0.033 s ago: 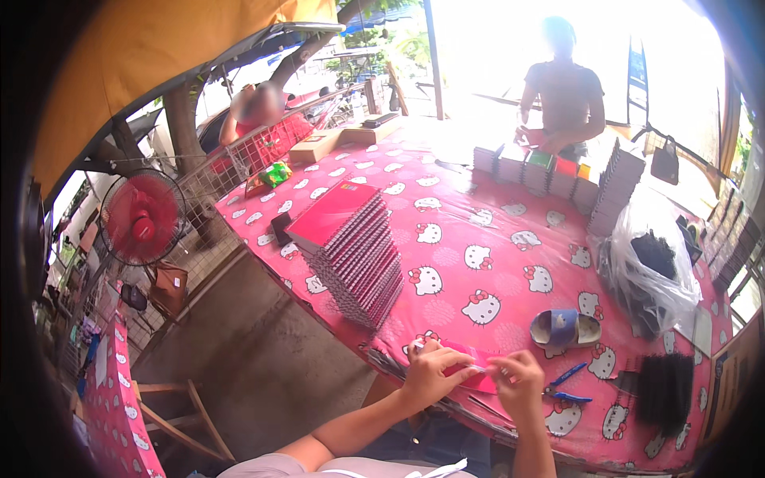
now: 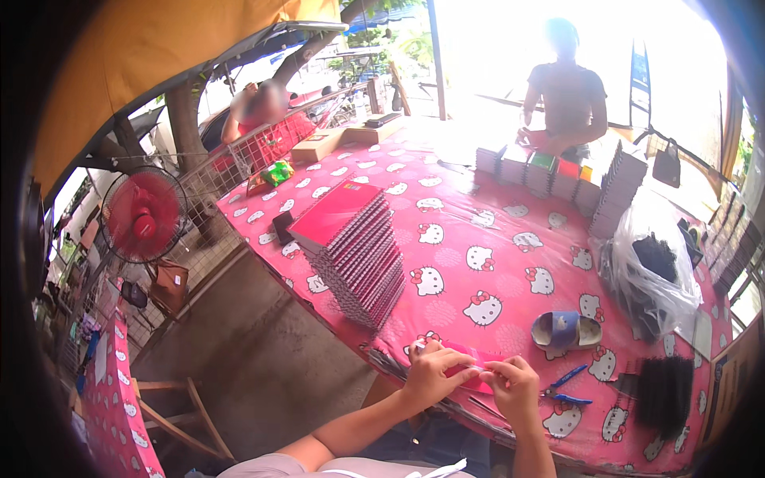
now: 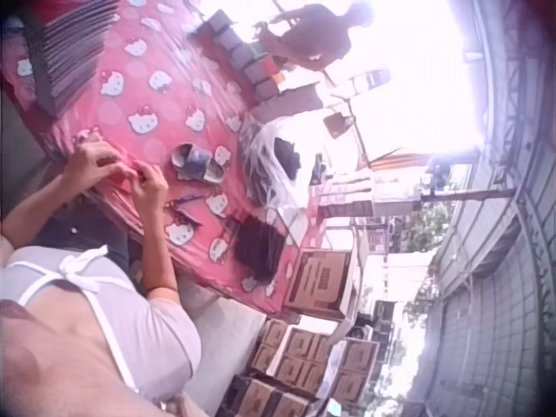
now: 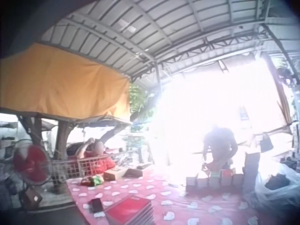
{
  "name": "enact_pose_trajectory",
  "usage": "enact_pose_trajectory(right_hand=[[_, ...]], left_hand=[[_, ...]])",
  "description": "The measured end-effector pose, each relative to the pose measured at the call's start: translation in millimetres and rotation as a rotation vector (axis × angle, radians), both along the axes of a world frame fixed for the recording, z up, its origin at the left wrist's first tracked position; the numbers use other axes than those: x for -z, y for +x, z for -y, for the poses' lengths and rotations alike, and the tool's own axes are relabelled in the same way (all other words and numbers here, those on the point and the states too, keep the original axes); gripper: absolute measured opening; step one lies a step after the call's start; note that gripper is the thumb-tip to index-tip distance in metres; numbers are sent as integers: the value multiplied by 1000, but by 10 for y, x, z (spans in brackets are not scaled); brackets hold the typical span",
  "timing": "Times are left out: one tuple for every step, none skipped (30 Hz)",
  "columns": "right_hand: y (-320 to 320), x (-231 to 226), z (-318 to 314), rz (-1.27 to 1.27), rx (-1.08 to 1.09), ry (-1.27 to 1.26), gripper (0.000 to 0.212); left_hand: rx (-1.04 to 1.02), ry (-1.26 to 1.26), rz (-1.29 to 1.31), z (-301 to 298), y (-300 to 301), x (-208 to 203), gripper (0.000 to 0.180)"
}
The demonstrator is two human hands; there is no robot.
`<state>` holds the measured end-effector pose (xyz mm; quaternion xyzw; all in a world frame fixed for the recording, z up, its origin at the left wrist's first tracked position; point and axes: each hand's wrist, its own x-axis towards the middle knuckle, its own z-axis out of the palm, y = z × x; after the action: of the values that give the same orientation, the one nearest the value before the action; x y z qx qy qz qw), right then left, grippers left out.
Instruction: The person uses a pair of pliers to trim the wire bindings of pink notebooks, handling them one at a time and placing them in a stack on a table.
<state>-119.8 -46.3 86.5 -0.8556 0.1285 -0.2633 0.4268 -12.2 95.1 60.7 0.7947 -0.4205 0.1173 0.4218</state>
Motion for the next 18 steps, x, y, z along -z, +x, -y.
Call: enact_pose_trajectory(right_hand=[[15, -4, 15, 33, 49, 153, 12], [33, -7, 47, 65, 98, 306, 13], [47, -2, 83, 97, 148, 459, 13], [54, 30, 117, 40, 80, 395, 12], [54, 80, 159, -16, 13, 331, 11], [33, 117, 214, -72, -53, 266, 11], [8, 133, 278, -121, -127, 421, 10], [7, 146, 282, -126, -136, 447, 10], [7, 127, 277, -131, -144, 473, 9], [9, 107, 281, -142, -152, 495, 9], [24, 93, 277, -117, -148, 457, 9], [45, 74, 264, -92, -144, 419, 10], [55, 59, 261, -67, -137, 380, 10], [52, 41, 281, -101, -170, 436, 10], [39, 23, 313, -136, -203, 493, 9], [33, 8, 339, -163, -239, 549, 9], [18, 22, 349, -174, -244, 552, 9], [-2, 51, 352, -185, -250, 555, 8]], left_hand=[[15, -13, -17, 5, 8, 15, 20], [30, -26, -33, 6, 13, 24, 20], [28, -20, -38, 2, 12, 26, 20], [28, -10, -41, -6, 7, 18, 21], [29, 0, -45, -10, 2, 12, 21], [53, -6, -70, -12, -5, 15, 21], [75, -7, -92, -31, -3, 18, 21], [99, -7, -113, -45, -1, 17, 21], [82, -10, -94, -48, -1, 9, 21], [65, -17, -79, -39, -15, 7, 20], [48, -23, -65, -33, -25, 7, 20], [48, -24, -80, -28, -18, 14, 21], [49, -25, -97, -19, -3, 28, 22], [51, -26, -113, -12, 2, 39, 23], [64, -25, -108, -16, -3, 46, 23], [75, -23, -96, -28, 5, 34, 23], [87, -21, -84, -36, 11, 24, 23], [87, -29, -88, -44, 1, 11, 23]])
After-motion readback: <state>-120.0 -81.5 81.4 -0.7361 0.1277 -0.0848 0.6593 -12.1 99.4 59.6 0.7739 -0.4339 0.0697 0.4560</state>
